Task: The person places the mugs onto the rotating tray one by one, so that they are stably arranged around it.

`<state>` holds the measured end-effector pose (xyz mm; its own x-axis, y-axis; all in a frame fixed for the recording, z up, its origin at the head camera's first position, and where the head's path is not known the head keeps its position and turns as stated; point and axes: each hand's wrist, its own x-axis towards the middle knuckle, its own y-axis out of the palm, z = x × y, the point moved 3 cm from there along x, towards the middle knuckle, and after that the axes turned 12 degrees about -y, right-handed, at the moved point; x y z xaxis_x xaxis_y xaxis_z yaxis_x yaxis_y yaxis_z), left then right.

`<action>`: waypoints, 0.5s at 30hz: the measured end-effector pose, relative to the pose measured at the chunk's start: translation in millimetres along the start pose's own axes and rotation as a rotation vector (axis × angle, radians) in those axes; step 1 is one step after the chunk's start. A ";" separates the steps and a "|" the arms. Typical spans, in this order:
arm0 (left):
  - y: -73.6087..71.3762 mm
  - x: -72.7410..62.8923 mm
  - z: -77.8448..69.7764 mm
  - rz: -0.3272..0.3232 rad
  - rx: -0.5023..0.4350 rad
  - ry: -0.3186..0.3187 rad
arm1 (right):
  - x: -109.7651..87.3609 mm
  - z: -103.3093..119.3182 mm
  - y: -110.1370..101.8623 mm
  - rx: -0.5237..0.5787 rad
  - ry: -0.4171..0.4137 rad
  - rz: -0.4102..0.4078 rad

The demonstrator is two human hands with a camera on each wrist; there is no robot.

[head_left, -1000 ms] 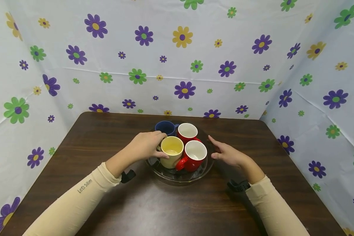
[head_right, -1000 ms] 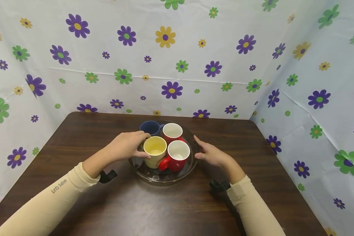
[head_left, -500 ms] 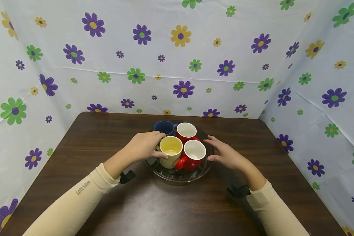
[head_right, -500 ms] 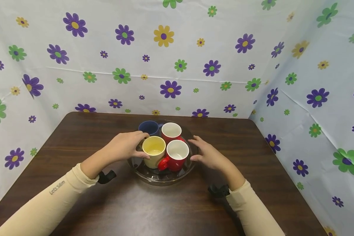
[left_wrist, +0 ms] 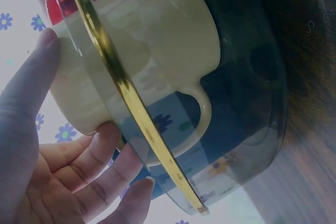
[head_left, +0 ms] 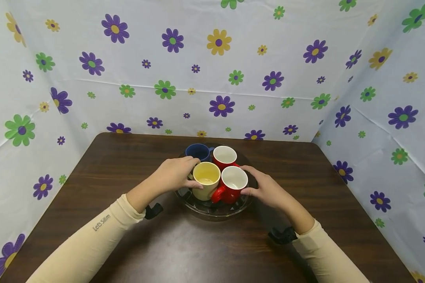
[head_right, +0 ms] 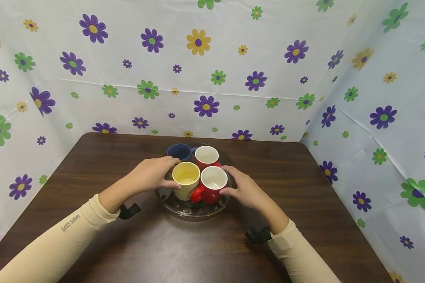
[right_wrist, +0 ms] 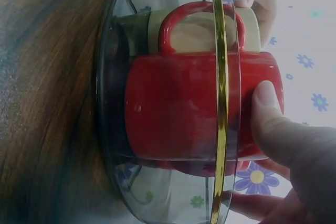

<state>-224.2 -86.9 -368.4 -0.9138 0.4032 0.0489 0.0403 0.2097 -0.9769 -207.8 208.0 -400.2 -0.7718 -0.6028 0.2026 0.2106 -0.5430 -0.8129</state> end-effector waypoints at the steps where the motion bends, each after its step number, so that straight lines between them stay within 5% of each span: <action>1: 0.2 0.5 -0.1 -0.001 -0.001 0.004 | 0.0 -0.5 -0.4 0.003 0.000 -0.001; 15: 2.5 -0.2 -1.2 0.005 -0.029 -0.013 | -0.8 -4.8 -0.9 0.000 -0.037 0.011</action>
<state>-223.4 -85.4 -370.5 -0.9188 0.3925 0.0408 0.0566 0.2332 -0.9708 -210.3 211.8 -402.2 -0.7466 -0.6299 0.2140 0.2188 -0.5363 -0.8152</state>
